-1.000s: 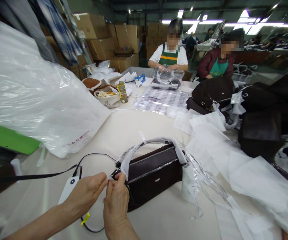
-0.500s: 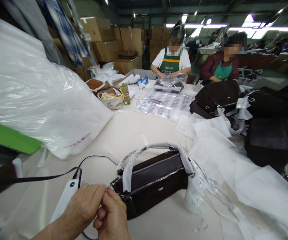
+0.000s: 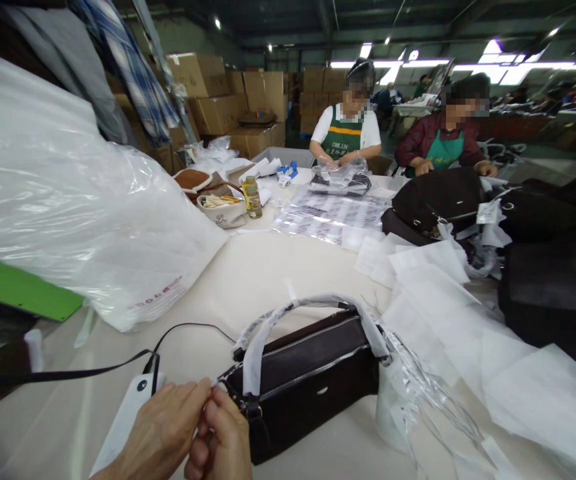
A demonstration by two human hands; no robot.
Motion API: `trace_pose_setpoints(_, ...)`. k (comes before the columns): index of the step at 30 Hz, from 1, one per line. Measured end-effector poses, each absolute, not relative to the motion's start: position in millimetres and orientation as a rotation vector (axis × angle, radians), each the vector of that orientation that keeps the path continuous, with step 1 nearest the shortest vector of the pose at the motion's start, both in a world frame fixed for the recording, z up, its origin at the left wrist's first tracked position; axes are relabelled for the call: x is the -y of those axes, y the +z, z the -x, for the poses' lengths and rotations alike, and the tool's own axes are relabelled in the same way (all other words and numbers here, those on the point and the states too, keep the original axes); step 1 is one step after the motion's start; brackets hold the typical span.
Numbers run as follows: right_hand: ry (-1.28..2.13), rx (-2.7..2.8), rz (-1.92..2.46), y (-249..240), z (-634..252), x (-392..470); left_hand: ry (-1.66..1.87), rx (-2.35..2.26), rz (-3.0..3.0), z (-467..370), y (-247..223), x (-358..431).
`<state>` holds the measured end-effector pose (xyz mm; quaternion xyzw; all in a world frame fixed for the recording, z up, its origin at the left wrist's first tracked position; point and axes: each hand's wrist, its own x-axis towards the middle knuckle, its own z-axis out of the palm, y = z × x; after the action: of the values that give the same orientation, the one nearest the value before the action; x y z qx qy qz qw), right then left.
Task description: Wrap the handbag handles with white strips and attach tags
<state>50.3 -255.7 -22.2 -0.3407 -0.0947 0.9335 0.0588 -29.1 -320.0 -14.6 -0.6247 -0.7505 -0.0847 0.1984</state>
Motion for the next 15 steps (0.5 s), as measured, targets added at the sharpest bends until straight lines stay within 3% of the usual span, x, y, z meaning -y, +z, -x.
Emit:
trace_pose_setpoints(8, 2.871, -0.008, 0.986, -31.9, -56.5, 256.4, -0.29, 2.026, 1.774, 31.7, -13.7, 318.9)
trace_pose_setpoints(15, 3.005, -0.172, 0.736, -27.2, -53.0, 246.7, -0.501, 2.297, 1.654, 29.2, -15.1, 316.4)
